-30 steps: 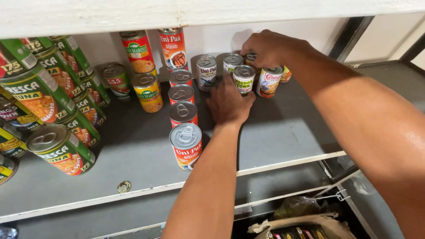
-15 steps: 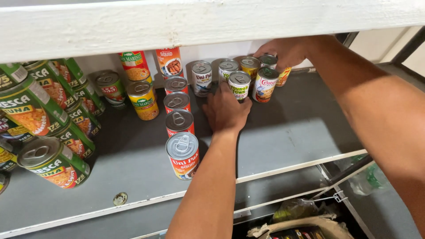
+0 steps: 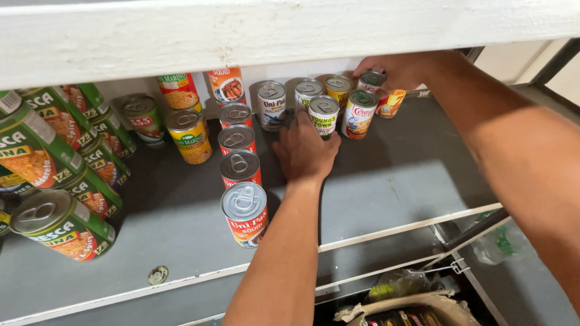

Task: Stocking and organizing various canned food products onto retail shelves.

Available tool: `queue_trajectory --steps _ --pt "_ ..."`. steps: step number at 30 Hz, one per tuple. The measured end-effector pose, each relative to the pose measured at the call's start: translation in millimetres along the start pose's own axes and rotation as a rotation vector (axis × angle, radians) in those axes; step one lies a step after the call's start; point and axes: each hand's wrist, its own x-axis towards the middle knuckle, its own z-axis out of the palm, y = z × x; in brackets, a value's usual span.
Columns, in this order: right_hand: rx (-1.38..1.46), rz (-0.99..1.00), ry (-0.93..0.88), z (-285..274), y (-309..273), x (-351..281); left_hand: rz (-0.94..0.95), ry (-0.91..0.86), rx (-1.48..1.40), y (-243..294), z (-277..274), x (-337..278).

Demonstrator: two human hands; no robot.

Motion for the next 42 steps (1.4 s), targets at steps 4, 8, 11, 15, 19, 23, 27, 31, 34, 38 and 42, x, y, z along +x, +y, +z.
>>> queue_trajectory --steps 4,8,11,15,19,23,27,31,34,38,42 --pt "0.008 0.074 -0.012 -16.5 -28.1 -12.9 -0.020 -0.008 0.022 -0.5 0.9 1.3" --pt "-0.062 0.203 -0.097 -31.8 -94.3 -39.5 -0.034 -0.011 -0.005 -0.4 -3.5 2.7" --pt "-0.218 0.198 -0.135 -12.1 -88.1 -42.4 -0.030 -0.040 -0.022 1.6 -1.1 -0.8" --pt "-0.175 0.330 -0.138 -12.8 -76.4 -45.5 -0.015 0.017 -0.025 -8.4 8.1 2.2" --pt "-0.074 0.383 -0.084 -15.4 -70.2 -53.5 -0.018 0.001 -0.017 -2.6 2.9 1.8" --pt "-0.043 0.384 -0.057 -8.8 -60.2 -49.2 -0.032 -0.010 -0.025 -1.4 1.8 1.3" --pt "-0.243 0.426 -0.114 -25.2 -86.5 -64.2 -0.029 0.002 -0.023 -0.7 1.1 0.9" --pt "-0.400 -0.047 0.500 -19.1 -77.4 -29.5 -0.013 0.040 -0.017 -4.3 2.2 2.5" --pt "-0.178 -0.108 0.288 -9.1 -74.0 0.1 -0.032 -0.019 -0.010 -2.2 1.9 1.3" --pt "0.075 0.080 -0.025 -5.7 -81.0 10.5 -0.009 0.012 -0.022 -3.7 4.1 3.3" --pt "0.062 0.166 -0.038 -4.5 -77.6 14.4 -0.006 0.050 -0.054 -5.5 4.0 3.6"
